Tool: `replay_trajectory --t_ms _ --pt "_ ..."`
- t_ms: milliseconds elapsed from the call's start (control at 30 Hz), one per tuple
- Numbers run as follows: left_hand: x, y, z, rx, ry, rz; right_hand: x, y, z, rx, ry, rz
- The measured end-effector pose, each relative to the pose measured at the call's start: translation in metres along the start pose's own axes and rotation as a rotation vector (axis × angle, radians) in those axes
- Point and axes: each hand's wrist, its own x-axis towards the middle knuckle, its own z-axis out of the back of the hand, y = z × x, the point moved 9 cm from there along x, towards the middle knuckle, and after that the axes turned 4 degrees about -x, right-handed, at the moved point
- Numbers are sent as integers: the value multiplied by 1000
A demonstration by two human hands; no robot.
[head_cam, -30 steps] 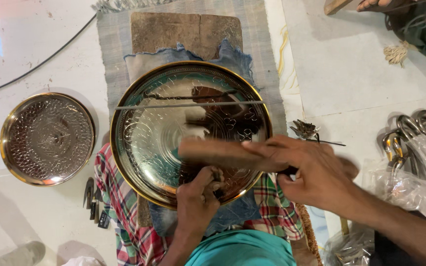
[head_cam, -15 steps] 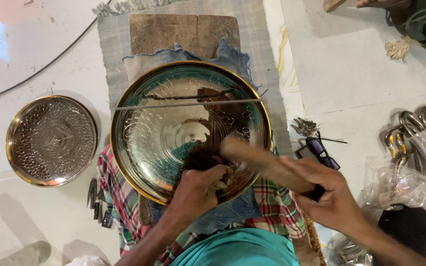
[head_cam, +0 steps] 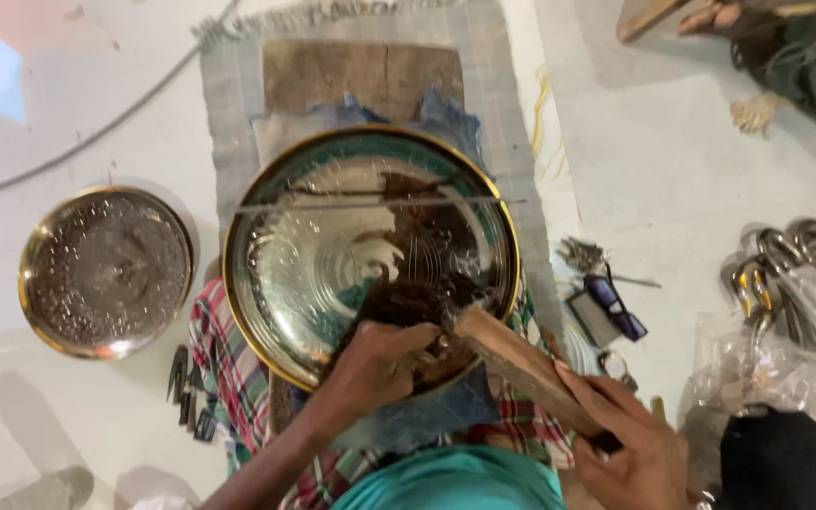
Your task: The person sits on the floor and repeatedly hammers a metal plate resting on a cloth. They hold the plate steady with one hand while striking it with a wooden mallet in the other hand.
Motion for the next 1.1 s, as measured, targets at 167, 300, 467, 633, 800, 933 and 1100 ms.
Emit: replay_trajectory --t_ms 167,300,467,633,800,933,1100 --pt "3 -13 9 41 -97 -155 -3 2 -32 695 -166 106" --pt "18 -14 4 159 99 -161 -9 -13 -57 650 -176 85" --pt "33 -18 -2 174 289 -171 -14 -30 -61 620 -240 39" --pt "38 -34 3 86 312 -324 -25 -50 -55 619 -324 -66" --pt "37 -29 0 110 303 -341 -32 -16 -39 193 -500 245" --pt "28 -21 2 116 162 -278 -10 -18 -26 622 -471 155" --pt "5 1 9 73 -121 30 30 40 14 203 -179 584"
